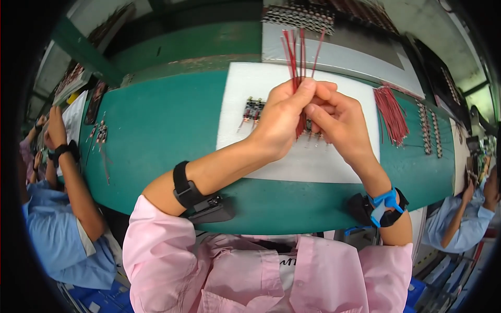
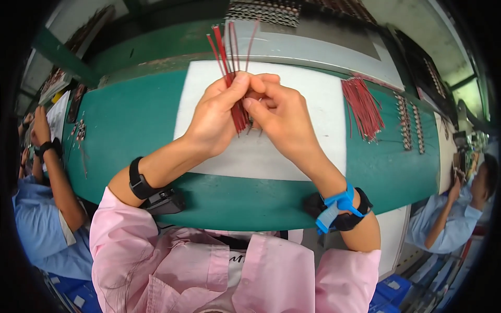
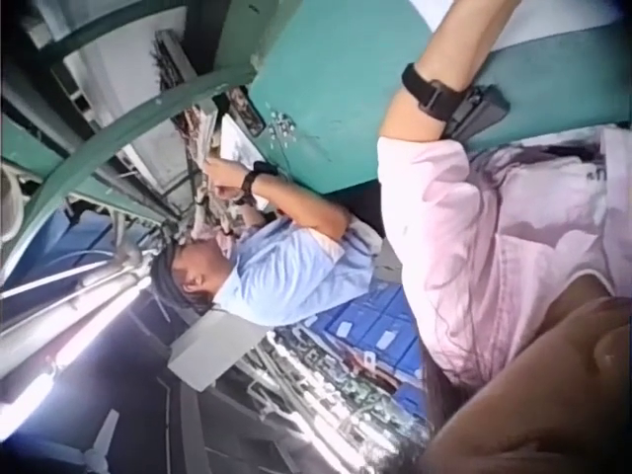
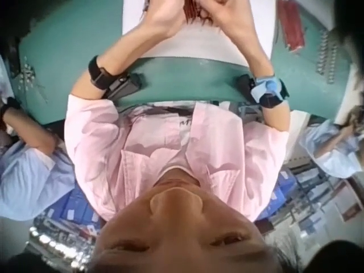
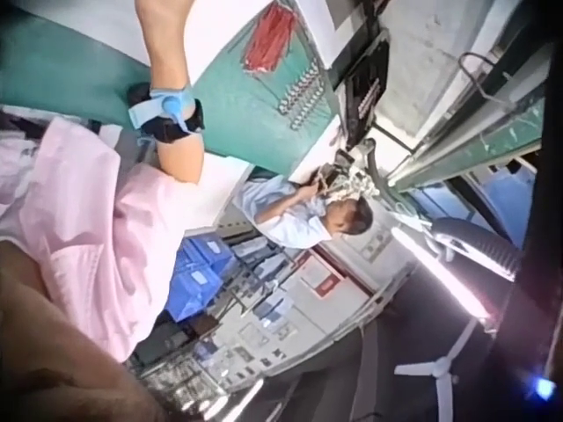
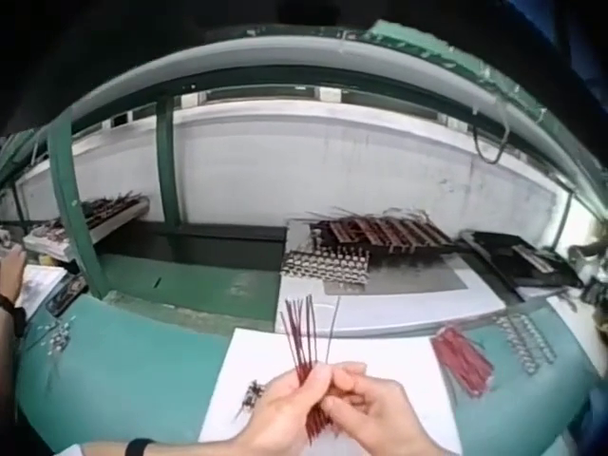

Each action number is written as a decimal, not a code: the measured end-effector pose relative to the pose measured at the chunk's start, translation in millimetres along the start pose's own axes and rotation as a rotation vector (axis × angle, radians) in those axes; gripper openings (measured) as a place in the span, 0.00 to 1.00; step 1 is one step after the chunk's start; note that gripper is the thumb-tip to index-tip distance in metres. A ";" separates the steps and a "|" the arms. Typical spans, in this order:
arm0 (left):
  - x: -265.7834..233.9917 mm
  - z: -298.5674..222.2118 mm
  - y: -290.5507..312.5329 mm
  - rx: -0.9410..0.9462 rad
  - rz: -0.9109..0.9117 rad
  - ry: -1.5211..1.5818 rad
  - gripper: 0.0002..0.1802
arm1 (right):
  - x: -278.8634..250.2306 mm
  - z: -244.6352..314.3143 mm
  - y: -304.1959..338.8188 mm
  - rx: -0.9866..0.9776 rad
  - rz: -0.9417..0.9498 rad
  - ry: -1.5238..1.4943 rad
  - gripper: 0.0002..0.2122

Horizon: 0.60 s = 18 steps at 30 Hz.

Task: Manually inserting red wires into a connector block at an electronics assembly station.

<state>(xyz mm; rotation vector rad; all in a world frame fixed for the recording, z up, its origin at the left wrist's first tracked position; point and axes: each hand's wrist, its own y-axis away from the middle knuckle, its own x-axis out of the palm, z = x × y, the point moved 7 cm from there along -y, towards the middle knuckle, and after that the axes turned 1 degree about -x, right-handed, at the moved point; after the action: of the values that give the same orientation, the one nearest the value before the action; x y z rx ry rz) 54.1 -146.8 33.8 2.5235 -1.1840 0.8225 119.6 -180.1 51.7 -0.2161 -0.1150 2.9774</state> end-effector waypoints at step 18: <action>-5.8 -2.8 -2.1 -0.022 0.010 -0.740 0.12 | -34.5 -19.7 6.3 0.161 -0.038 -0.246 0.04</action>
<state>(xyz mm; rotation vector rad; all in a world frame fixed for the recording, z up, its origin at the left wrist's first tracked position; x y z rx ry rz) 51.6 -140.6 32.7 2.8885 -1.3665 -0.1713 155.3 -190.5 36.4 0.1697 0.0921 2.9432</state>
